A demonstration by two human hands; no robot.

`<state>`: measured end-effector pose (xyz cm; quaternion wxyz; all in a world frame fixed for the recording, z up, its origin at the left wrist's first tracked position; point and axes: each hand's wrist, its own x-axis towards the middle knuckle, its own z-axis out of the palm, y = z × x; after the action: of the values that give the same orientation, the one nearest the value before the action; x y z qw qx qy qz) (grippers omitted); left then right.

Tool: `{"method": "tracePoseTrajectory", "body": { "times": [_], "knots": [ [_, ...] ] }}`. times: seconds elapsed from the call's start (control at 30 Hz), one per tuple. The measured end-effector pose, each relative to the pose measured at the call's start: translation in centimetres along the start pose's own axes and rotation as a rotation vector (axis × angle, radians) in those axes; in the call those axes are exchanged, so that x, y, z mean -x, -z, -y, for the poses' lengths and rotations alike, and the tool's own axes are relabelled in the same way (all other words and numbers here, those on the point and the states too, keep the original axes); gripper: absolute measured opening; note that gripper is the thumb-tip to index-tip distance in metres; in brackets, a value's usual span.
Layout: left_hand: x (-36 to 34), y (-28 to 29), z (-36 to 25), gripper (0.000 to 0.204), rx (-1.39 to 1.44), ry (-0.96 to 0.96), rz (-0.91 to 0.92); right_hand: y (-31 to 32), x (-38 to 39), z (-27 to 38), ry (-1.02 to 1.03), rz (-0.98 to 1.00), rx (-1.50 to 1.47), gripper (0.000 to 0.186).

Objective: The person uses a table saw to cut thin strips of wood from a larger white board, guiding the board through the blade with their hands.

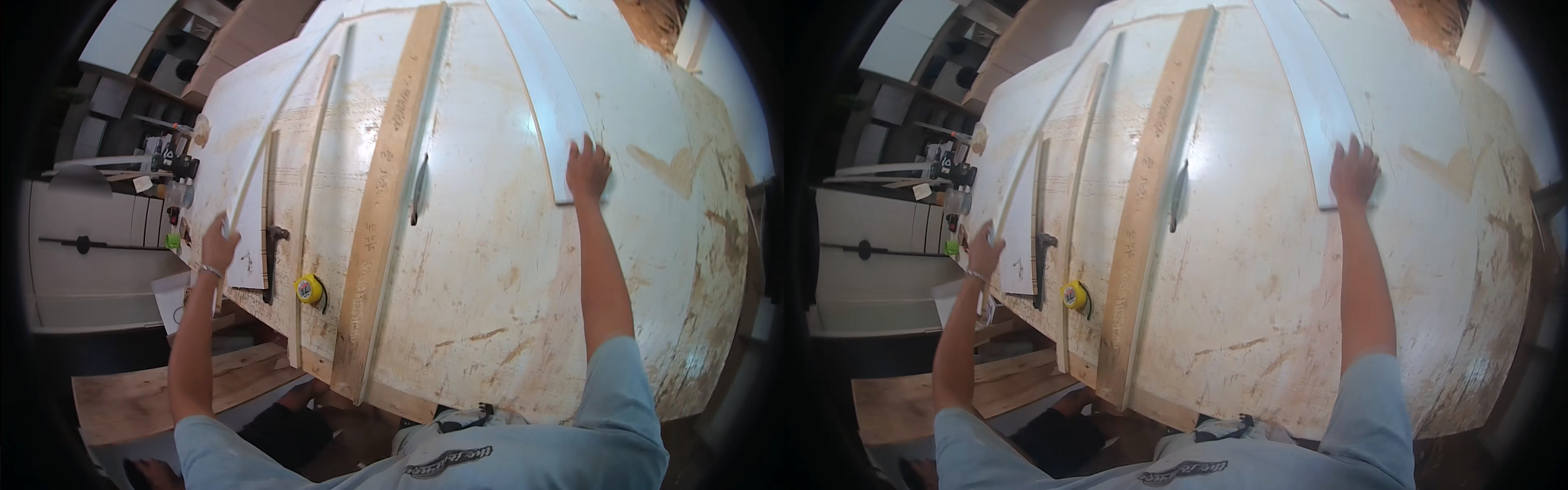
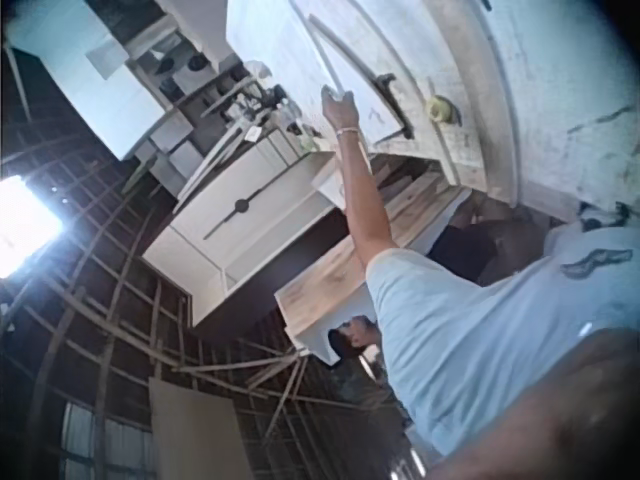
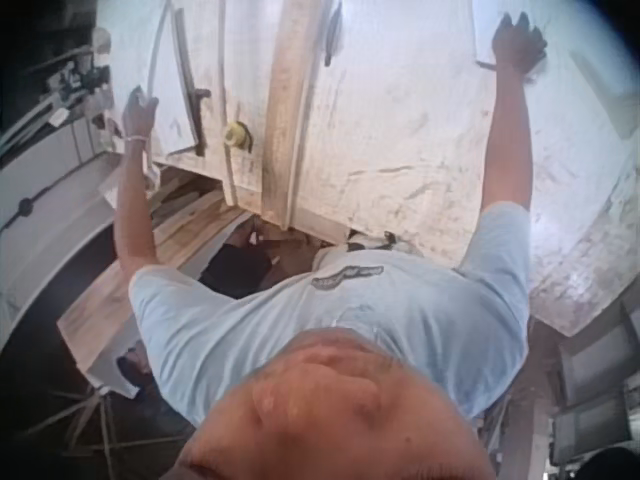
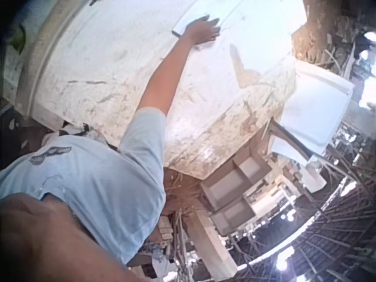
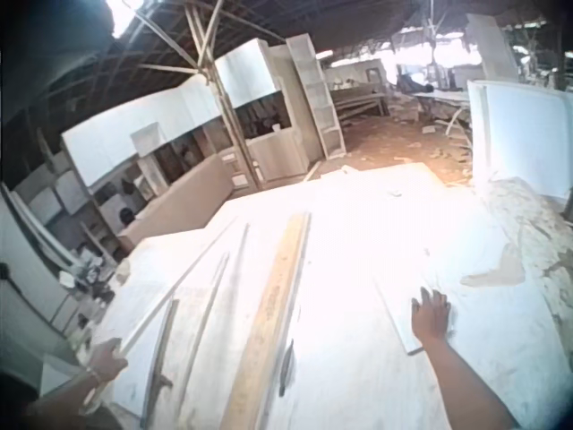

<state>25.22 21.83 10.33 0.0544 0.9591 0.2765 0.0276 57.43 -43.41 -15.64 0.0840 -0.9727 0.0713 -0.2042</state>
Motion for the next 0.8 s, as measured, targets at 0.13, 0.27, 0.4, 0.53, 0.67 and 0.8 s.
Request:
{"method": "tracePoseTrajectory", "body": {
  "times": [0.13, 0.27, 0.4, 0.53, 0.67, 0.8],
  "knots": [
    [9.1, -4.7, 8.4, 0.062, 0.102, -0.034, -0.044, 2.6, 6.5, -3.3, -0.023, 0.027, -0.006, 0.051],
    [15.0, -9.7, 9.9, 0.063, 0.144, 0.034, -0.070, 7.8, 14.5, -6.9, -0.038, 0.032, 0.004, 0.049],
    [17.4, -14.7, 11.0, 0.072, 0.156, 0.051, -0.088, 12.3, 23.3, -11.4, -0.074, 0.058, -0.003, 0.046],
    [17.4, -17.1, 13.7, 0.077, 0.181, 0.233, -0.030, 16.7, 32.7, -13.1, -0.094, 0.023, -0.006, 0.046],
    [20.0, -18.7, 14.9, 0.072, 0.336, 0.215, -0.141, 20.4, 41.8, -15.5, -0.105, -0.029, -0.013, 0.044],
    [26.8, -18.9, 9.8, 0.032, 0.612, 0.076, -0.362, 22.7, 49.4, -14.9, -0.110, -0.049, -0.032, 0.042]
  ]
}}
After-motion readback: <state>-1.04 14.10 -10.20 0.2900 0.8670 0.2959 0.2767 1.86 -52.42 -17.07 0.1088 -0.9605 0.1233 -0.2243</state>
